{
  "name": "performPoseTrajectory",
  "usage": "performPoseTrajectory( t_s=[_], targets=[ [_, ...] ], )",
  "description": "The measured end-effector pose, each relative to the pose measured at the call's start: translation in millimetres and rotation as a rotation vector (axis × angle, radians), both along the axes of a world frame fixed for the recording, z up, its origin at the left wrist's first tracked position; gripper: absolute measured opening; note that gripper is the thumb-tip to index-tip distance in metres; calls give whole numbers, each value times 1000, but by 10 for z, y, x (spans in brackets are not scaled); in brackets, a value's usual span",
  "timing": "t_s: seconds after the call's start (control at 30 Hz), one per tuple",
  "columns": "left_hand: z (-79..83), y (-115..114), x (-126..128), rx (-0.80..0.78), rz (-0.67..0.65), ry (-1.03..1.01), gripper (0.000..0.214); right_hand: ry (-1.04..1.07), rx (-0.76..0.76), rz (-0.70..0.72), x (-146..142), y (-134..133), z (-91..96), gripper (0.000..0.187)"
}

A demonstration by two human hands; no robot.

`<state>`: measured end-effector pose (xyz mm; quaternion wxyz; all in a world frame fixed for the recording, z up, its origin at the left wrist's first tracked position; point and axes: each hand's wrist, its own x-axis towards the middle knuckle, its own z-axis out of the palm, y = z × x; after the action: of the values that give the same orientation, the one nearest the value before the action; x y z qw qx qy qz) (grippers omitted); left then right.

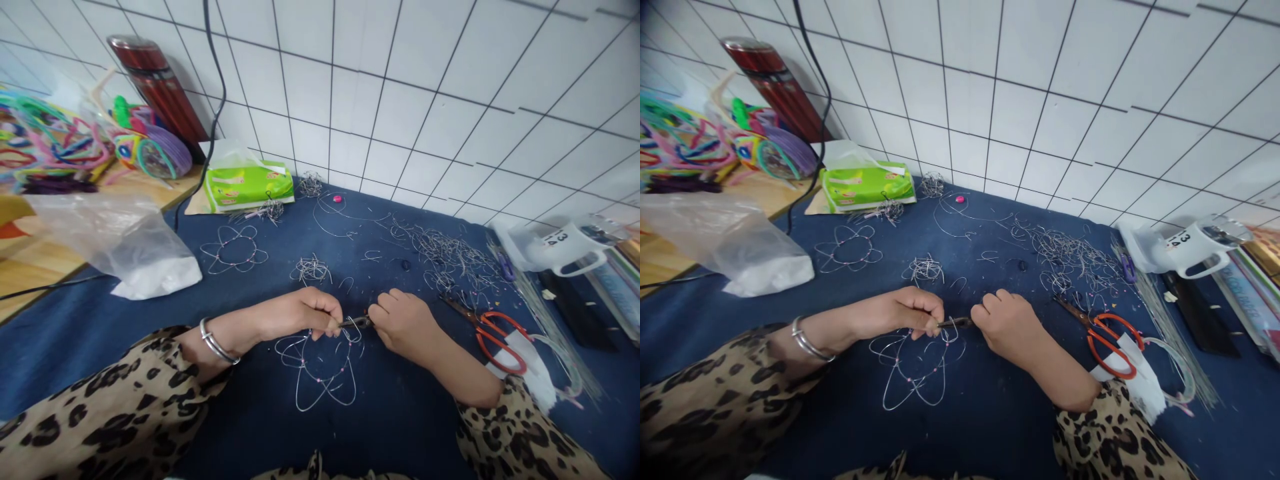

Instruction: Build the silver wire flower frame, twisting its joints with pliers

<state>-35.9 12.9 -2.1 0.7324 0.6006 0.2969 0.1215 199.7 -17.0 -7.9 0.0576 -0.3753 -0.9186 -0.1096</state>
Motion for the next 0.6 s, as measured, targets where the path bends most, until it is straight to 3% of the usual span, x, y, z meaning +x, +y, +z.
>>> performPoseTrajectory(
  t_s=[0.3, 0.6],
  targets=[
    [1, -6, -2, -54, 48, -51, 10, 38, -31, -35, 23, 12, -46, 14],
    [77, 8, -13, 127, 70, 17, 12, 172, -332, -159, 0, -33, -15, 18]
  ],
)
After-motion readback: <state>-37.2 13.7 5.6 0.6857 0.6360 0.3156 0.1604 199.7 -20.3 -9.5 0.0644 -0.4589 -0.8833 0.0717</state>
